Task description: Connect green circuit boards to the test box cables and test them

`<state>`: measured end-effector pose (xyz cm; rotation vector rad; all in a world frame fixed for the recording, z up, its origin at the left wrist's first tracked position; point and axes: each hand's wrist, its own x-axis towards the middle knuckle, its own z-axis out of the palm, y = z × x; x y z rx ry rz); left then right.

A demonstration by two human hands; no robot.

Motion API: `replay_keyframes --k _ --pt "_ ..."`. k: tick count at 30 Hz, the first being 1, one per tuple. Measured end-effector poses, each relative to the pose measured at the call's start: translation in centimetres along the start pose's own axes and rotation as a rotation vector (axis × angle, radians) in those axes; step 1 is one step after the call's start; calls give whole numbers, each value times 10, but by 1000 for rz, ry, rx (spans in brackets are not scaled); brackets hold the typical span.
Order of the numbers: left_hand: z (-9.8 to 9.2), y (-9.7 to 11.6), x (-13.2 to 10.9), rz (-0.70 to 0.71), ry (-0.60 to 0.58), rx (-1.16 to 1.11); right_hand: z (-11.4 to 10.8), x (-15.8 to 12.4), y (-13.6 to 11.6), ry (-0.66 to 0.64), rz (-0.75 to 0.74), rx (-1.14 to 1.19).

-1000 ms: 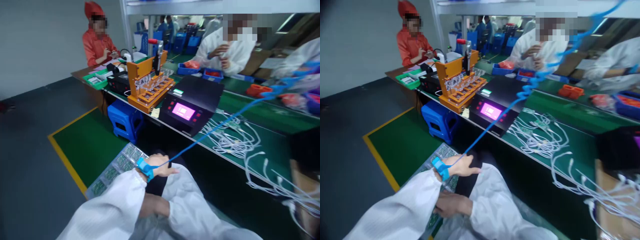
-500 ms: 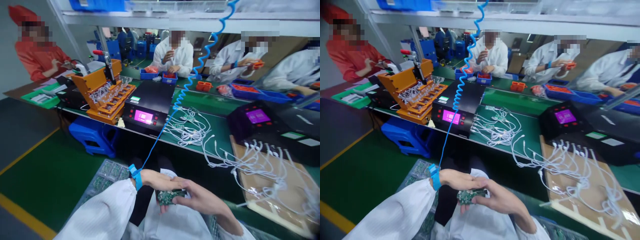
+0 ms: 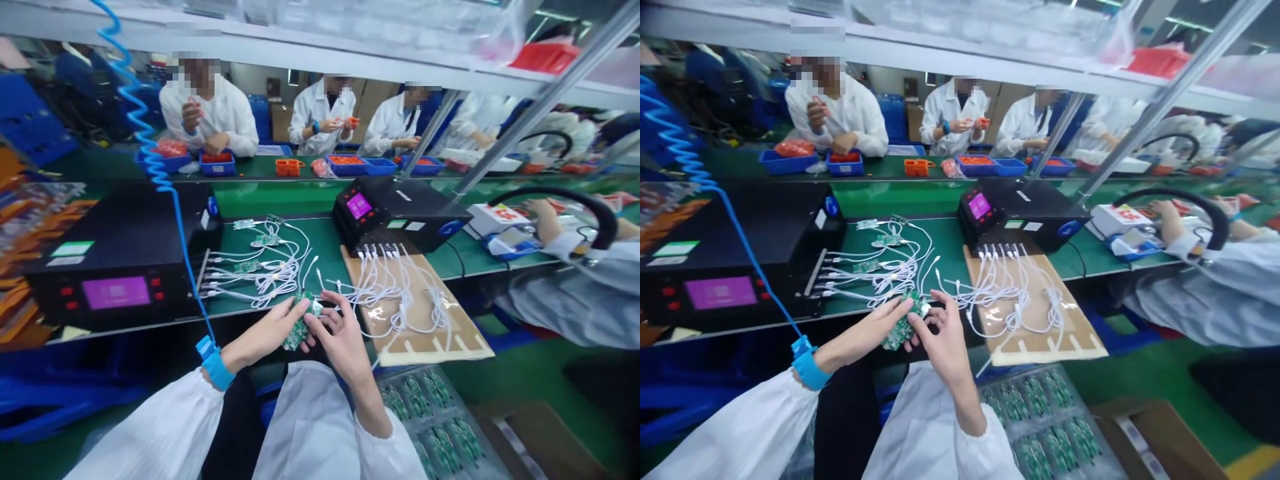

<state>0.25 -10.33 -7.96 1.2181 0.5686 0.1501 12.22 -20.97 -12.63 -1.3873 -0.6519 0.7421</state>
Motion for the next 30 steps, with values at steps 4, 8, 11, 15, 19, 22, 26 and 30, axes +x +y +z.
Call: replay_keyframes --k 4,8,11,15,19,22,26,30 --pt "6 29 44 -6 97 -23 -7 39 -8 117 -96 -5" --pt "-13 67 86 -54 217 -30 -21 90 -9 386 -226 -268" --pt "-39 95 113 -54 290 20 -22 127 -2 421 -113 -670" --pt "-71 118 146 -12 284 75 -5 167 6 229 139 -1045" --pt "-83 121 177 -30 239 112 11 189 14 122 263 -1120" --pt "-81 118 192 -18 228 105 18 194 21 128 283 -1153" --pt "-77 114 205 -9 230 76 25 195 26 143 294 -1186" --pt "-80 104 209 48 250 101 37 199 26 165 304 -1174"
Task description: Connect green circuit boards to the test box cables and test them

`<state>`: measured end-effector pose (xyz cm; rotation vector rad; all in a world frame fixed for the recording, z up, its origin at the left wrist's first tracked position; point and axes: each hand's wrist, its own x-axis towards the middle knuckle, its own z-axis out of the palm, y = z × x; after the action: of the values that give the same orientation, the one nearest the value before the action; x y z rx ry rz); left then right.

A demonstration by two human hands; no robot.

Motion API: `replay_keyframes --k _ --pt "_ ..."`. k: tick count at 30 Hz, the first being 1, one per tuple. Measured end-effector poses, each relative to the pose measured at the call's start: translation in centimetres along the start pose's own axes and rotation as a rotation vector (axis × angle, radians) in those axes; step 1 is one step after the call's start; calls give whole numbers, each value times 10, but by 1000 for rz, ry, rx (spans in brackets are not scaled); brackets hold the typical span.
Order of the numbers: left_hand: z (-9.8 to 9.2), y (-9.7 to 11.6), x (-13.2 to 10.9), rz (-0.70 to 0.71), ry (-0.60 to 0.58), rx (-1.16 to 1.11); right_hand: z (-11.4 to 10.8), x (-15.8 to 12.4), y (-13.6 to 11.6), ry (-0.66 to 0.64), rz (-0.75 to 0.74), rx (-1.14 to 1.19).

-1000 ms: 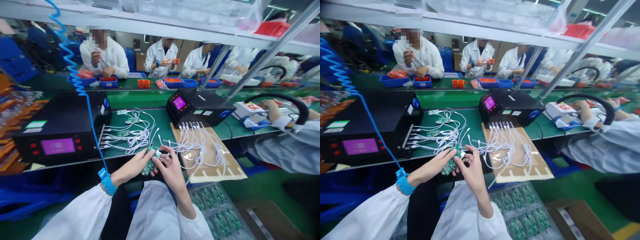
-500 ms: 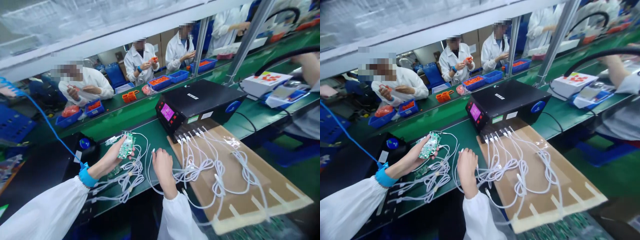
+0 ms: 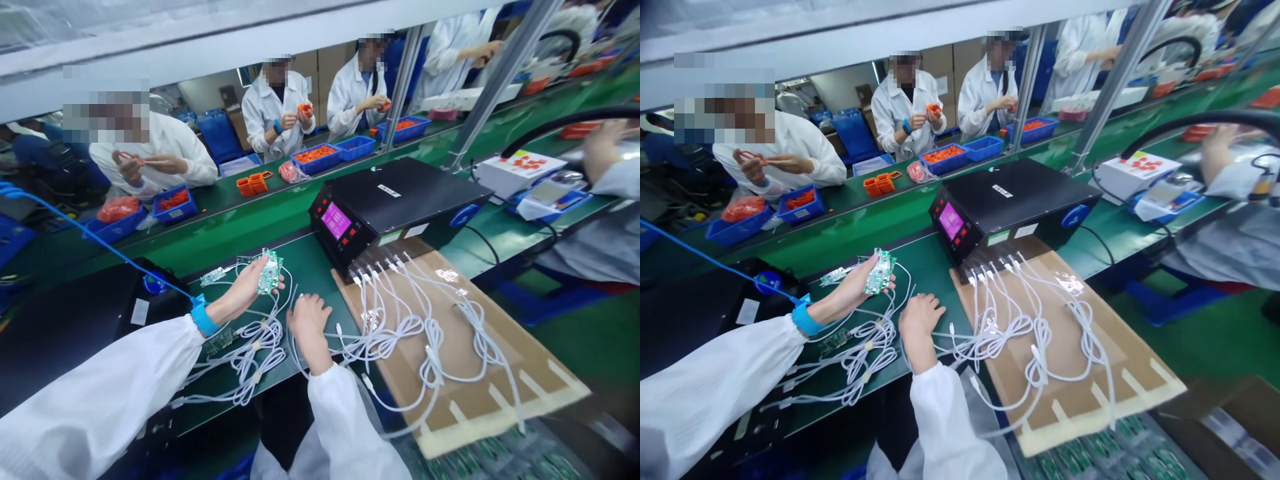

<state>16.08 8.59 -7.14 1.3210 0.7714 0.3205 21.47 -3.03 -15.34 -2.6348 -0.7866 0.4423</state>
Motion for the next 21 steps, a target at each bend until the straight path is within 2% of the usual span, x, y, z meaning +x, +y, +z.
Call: replay_keyframes --k 4,8,12,17,21 --pt "-2 -11 -2 35 -24 -5 6 4 -16 68 62 28" --pt "2 -12 -9 -19 -28 -26 14 11 -23 119 114 9" --pt "5 -11 -12 -40 -46 -42 18 12 -23 162 144 -27" --pt "2 -18 -2 -81 -77 -150 18 10 -20 182 157 -62" --pt "-7 -30 6 -4 -81 -118 15 9 -13 169 133 -79"
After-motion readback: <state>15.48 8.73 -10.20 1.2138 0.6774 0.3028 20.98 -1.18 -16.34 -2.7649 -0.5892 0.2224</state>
